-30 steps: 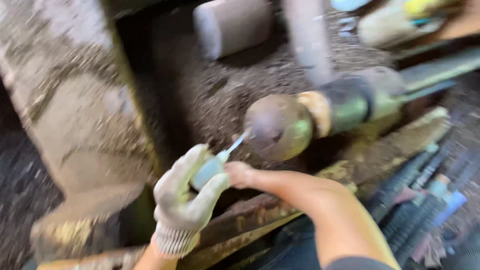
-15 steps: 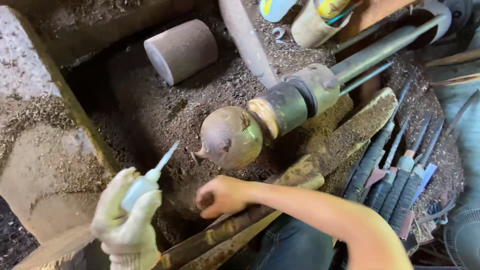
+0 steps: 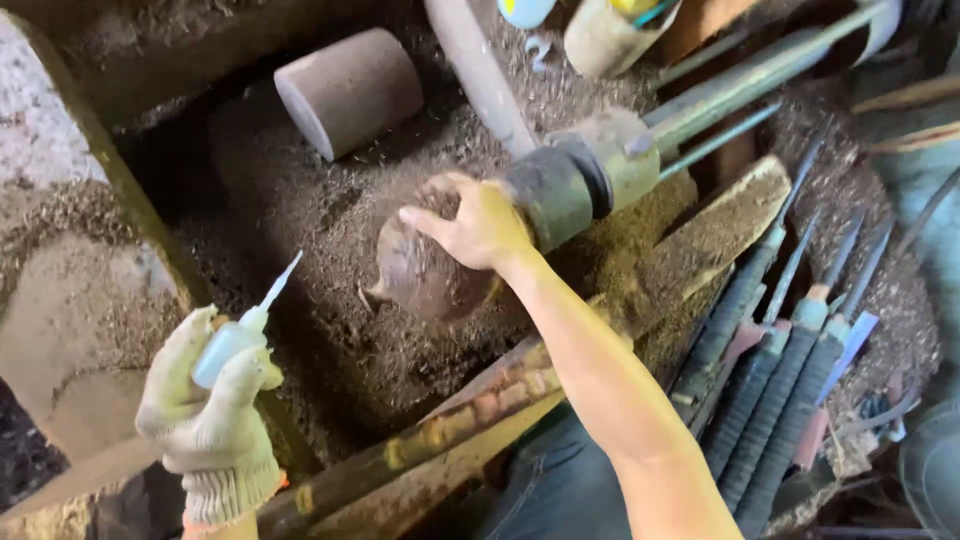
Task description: Apply dark wood stain or finish to a turned wooden object on a lathe using a bottle and nozzle.
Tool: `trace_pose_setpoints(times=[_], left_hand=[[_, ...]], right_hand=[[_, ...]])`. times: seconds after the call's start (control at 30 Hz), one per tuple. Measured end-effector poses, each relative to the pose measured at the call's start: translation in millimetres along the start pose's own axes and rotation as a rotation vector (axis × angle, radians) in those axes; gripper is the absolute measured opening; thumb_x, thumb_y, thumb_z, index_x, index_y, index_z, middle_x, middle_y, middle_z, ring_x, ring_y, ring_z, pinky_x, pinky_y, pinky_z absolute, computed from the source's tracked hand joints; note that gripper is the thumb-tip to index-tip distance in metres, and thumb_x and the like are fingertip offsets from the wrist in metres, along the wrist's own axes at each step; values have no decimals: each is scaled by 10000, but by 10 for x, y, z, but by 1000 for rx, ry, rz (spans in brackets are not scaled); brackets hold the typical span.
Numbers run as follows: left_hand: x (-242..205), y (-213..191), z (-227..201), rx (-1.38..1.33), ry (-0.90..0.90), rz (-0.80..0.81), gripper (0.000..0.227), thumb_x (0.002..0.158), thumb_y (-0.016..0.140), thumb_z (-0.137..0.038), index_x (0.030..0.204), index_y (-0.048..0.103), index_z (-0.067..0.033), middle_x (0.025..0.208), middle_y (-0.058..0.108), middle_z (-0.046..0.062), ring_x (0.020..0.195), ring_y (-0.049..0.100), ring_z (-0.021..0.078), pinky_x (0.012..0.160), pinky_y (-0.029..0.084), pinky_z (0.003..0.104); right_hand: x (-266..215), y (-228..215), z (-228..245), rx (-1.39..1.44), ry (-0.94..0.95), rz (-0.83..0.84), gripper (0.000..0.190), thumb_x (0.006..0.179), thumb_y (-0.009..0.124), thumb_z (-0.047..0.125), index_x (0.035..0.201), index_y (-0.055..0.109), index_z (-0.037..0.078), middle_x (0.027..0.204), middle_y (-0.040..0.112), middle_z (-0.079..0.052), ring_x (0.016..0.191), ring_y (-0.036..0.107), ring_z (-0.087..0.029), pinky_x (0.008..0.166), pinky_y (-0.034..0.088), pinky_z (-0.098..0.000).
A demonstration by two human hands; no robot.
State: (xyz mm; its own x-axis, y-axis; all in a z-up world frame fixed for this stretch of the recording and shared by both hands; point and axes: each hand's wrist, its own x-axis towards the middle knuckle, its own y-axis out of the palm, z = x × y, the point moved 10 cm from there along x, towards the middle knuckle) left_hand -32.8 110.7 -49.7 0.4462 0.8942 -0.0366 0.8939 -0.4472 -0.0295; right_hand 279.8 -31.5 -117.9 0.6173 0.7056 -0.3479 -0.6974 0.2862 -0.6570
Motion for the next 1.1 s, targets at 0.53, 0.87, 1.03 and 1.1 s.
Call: trace_pose_setpoints(times=[0.53,0.87,1.03,1.1], left_hand=[[-31,-15,4,-14,0,-15,501,867,764,-37,1335,631,83,1142,720,151,903,718,202,802,605,310],[-54,59,-127,-79,99,56,493,887,769,-3,1350,622,84,1176,694,141,1033,720,214,938,600,326],[-92,114,-146,-95,99,76,506,869,784,-6,1340,617,74,1186,707,146,1009,708,203,941,596,330],[-56,127,-168,-52,81,86,502,841,786,-11,1310,626,68,1175,697,142,982,722,199,876,612,321]], right_hand=[[-1017,88,946,-423,-790,-410,361,914,684,330,1167,724,76,1299,647,-166,1267,590,-379,1100,437,-538],[-974,652,758,-692,-874,-167,299,964,648,200,1191,702,14,1244,634,-167,1213,596,-351,1067,466,-511],[-448,18,650,-67,-432,-197,333,993,613,236,1229,708,21,1356,624,-217,1288,562,-341,1092,436,-512],[-62,129,489,-218,-165,9,306,938,623,314,1102,728,79,1223,696,-127,1138,637,-268,1029,474,-449]])
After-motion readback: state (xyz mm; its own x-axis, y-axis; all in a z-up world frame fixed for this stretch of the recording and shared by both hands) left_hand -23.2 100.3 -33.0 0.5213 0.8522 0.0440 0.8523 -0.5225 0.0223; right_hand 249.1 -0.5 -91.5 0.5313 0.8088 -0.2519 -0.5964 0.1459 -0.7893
